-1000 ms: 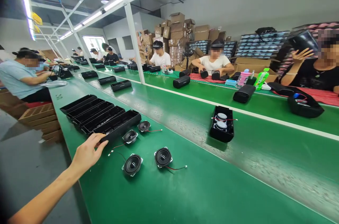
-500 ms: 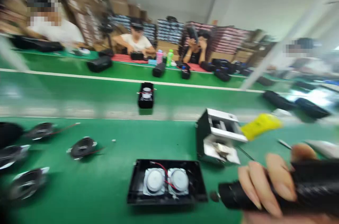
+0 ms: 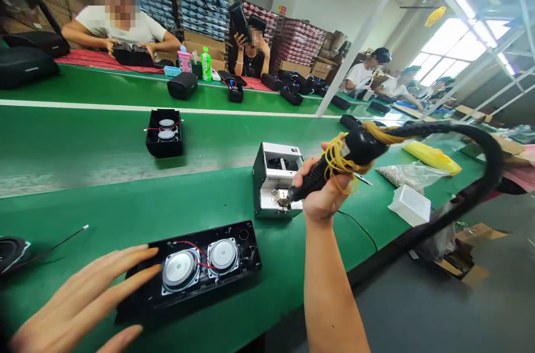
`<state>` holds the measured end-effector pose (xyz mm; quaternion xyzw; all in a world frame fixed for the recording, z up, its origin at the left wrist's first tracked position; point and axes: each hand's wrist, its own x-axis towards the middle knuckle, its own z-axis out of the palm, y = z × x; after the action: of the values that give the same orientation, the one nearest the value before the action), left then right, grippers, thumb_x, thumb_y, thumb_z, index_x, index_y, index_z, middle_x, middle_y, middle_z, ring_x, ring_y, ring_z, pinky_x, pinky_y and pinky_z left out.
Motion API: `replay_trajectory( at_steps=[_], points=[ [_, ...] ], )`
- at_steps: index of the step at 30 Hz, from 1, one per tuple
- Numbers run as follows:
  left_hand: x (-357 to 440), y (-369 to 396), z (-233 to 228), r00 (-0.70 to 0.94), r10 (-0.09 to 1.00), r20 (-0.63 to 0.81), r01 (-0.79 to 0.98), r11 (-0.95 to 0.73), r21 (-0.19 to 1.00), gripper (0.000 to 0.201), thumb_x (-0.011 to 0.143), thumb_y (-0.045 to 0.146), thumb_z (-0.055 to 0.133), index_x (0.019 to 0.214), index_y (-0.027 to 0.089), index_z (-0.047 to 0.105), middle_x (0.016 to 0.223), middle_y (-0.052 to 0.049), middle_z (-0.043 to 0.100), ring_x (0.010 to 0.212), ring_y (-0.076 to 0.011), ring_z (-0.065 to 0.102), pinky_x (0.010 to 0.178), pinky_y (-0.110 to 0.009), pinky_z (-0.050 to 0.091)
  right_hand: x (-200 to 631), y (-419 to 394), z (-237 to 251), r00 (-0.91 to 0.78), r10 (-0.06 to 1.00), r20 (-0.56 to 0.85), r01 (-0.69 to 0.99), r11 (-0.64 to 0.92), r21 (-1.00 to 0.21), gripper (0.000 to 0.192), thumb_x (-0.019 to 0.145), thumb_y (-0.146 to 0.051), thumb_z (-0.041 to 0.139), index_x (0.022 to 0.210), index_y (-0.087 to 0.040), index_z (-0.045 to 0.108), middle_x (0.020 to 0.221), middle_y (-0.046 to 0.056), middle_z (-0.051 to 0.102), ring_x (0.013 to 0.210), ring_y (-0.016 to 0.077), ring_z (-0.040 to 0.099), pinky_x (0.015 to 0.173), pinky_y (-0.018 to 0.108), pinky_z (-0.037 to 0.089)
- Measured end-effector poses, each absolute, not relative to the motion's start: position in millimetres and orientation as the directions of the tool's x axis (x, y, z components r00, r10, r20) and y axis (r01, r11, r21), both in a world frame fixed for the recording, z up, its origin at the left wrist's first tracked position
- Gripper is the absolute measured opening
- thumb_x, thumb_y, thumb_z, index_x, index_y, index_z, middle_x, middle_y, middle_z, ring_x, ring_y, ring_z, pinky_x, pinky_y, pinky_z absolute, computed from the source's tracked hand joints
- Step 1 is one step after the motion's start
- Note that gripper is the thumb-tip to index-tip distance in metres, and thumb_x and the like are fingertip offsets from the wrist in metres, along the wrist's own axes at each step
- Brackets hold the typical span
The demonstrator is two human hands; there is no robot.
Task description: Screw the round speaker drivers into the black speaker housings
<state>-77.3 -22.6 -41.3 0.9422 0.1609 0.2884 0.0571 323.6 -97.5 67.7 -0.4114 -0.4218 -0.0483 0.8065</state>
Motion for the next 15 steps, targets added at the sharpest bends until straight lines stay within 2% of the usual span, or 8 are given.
replay_trajectory(
  at_steps=[3, 6, 12, 15],
  points=[
    [-39.9, -27.1, -20.9, 0.848, 0.213, 0.484, 0.173, -0.977, 0.127, 0.071, 0.096, 0.042, 0.064, 0.164, 0.036, 0.046, 0.166, -0.003, 0.053, 0.143, -0.0348, 0.061, 0.118, -0.055, 0.053, 326.7, -95.6, 62.5, 0.642, 0.295, 0.708, 0.413, 0.645, -0.643, 0.062, 0.092, -0.082, 0.058, 0.106, -0.022, 0.068, 0.064, -0.006, 0.055, 0.039, 0.0104, 0.047, 0.037, 0.022, 0.040],
    [-18.0, -24.7, -12.5, 0.897, 0.138, 0.421, 0.125, -0.990, 0.059, 0.076, 0.094, 0.047, 0.067, 0.166, 0.034, 0.044, 0.167, -0.007, 0.052, 0.142, -0.0378, 0.061, 0.113, -0.062, 0.055, 329.8, -95.9, 60.0, 0.646, 0.323, 0.691, 0.398, 0.631, -0.666, 0.063, 0.092, -0.083, 0.057, 0.104, -0.022, 0.067, 0.065, -0.005, 0.055, 0.039, 0.0105, 0.048, 0.037, 0.022, 0.039],
    [5.6, -21.8, -21.3, 0.938, 0.141, 0.316, 0.114, -0.988, 0.102, 0.078, 0.088, 0.047, 0.076, 0.160, 0.033, 0.050, 0.171, -0.010, 0.045, 0.151, -0.0395, 0.051, 0.121, -0.068, 0.042, 331.7, -95.4, 59.3, 0.665, 0.348, 0.661, 0.372, 0.613, -0.697, 0.069, 0.088, -0.089, 0.058, 0.109, -0.023, 0.065, 0.063, -0.007, 0.054, 0.039, 0.0108, 0.046, 0.036, 0.023, 0.037],
    [14.5, -24.2, -22.6, 0.943, 0.180, 0.279, 0.137, -0.976, 0.168, 0.072, 0.085, 0.040, 0.080, 0.152, 0.034, 0.057, 0.171, -0.012, 0.045, 0.149, -0.0419, 0.051, 0.117, -0.067, 0.045, 331.6, -97.1, 59.9, 0.666, 0.355, 0.656, 0.358, 0.620, -0.699, 0.069, 0.089, -0.089, 0.057, 0.111, -0.023, 0.066, 0.063, -0.007, 0.054, 0.038, 0.0105, 0.045, 0.036, 0.022, 0.035]
  ],
)
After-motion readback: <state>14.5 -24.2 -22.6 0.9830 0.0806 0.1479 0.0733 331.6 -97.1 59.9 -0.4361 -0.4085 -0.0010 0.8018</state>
